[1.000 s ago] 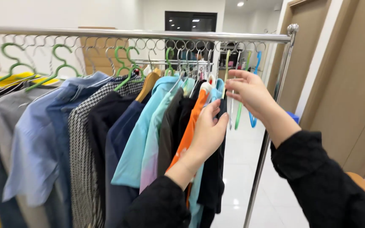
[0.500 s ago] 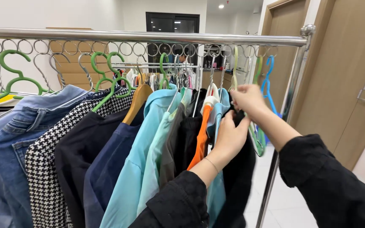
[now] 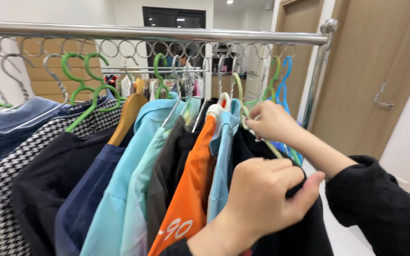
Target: The person takes various garments, including shorts and shirts, from a clothing rack and folds them on a table. They handle a purple pair of shorts, a yellow polo shirt, a grey sweatshirt, a black t-shirt, and a light blue polo shirt, folding each item neatly and stacking them on the table.
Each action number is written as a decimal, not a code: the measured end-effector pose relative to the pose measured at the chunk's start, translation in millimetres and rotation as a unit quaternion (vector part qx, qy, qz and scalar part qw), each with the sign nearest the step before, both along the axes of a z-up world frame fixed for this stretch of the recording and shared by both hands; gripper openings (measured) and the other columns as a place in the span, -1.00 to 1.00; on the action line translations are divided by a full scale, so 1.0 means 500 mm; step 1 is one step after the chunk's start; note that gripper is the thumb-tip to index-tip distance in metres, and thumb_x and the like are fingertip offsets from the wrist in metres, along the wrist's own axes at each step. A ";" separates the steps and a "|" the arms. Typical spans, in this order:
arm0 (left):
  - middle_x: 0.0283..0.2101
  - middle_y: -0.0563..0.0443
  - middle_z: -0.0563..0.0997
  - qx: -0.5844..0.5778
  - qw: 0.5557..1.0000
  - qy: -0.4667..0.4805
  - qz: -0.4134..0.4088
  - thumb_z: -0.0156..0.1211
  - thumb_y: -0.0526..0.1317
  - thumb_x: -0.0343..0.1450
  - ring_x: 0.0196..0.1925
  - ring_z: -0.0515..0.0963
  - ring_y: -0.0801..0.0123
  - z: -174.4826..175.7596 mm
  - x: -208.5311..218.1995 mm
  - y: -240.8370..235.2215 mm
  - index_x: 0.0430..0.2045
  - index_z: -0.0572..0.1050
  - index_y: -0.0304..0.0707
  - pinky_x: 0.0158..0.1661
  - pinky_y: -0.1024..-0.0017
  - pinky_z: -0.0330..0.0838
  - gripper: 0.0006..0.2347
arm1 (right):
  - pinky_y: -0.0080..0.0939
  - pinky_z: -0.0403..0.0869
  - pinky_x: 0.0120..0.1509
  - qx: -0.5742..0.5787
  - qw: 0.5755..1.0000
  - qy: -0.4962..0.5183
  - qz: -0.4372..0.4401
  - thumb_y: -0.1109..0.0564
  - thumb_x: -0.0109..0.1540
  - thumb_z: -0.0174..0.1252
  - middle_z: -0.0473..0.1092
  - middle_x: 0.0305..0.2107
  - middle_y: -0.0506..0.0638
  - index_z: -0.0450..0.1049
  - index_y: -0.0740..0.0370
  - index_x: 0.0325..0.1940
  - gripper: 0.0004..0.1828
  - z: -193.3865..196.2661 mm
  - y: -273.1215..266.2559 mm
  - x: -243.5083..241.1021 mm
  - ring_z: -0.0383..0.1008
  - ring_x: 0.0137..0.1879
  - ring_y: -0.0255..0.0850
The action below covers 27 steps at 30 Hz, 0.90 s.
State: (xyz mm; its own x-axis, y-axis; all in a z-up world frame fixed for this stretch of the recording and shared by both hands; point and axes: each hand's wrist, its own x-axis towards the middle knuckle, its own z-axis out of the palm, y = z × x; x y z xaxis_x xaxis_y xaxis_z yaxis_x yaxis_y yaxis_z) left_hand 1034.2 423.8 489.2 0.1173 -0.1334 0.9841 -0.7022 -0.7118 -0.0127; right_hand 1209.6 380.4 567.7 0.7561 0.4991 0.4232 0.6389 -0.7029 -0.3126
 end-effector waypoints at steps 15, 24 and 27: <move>-0.70 0.15 0.05 -0.123 0.817 0.563 -0.024 0.18 0.11 0.52 -0.55 0.10 0.44 -0.101 0.147 0.020 -0.82 0.04 -0.09 -0.43 0.22 0.01 -0.42 | -0.34 -0.08 -0.59 0.054 0.963 0.263 0.003 0.26 0.28 0.25 0.17 -0.71 0.05 0.66 0.47 -0.24 -0.84 0.209 -0.090 -0.052 -0.03 -0.64 -0.30; -0.52 0.21 0.58 -0.295 0.628 0.707 -0.139 0.42 0.02 0.45 -0.44 0.55 0.61 -0.145 0.149 0.110 -0.52 0.60 -0.13 -0.37 0.66 0.34 -0.73 | -0.29 0.19 -0.50 0.041 0.990 0.124 -0.057 -0.01 0.39 0.17 0.50 -0.56 -0.02 0.68 0.20 -0.07 -0.72 0.190 -0.034 0.001 0.21 -0.56 -0.32; -0.60 0.26 0.47 -0.333 0.650 0.664 -0.162 0.43 -0.03 0.43 -0.51 0.44 0.64 -0.185 0.162 0.115 -0.65 0.54 -0.11 -0.41 0.62 0.22 -0.71 | -0.25 0.20 -0.52 0.117 0.980 0.157 -0.028 0.03 0.43 0.15 0.44 -0.61 0.06 0.55 0.25 -0.11 -0.77 0.138 -0.016 0.034 0.28 -0.57 -0.24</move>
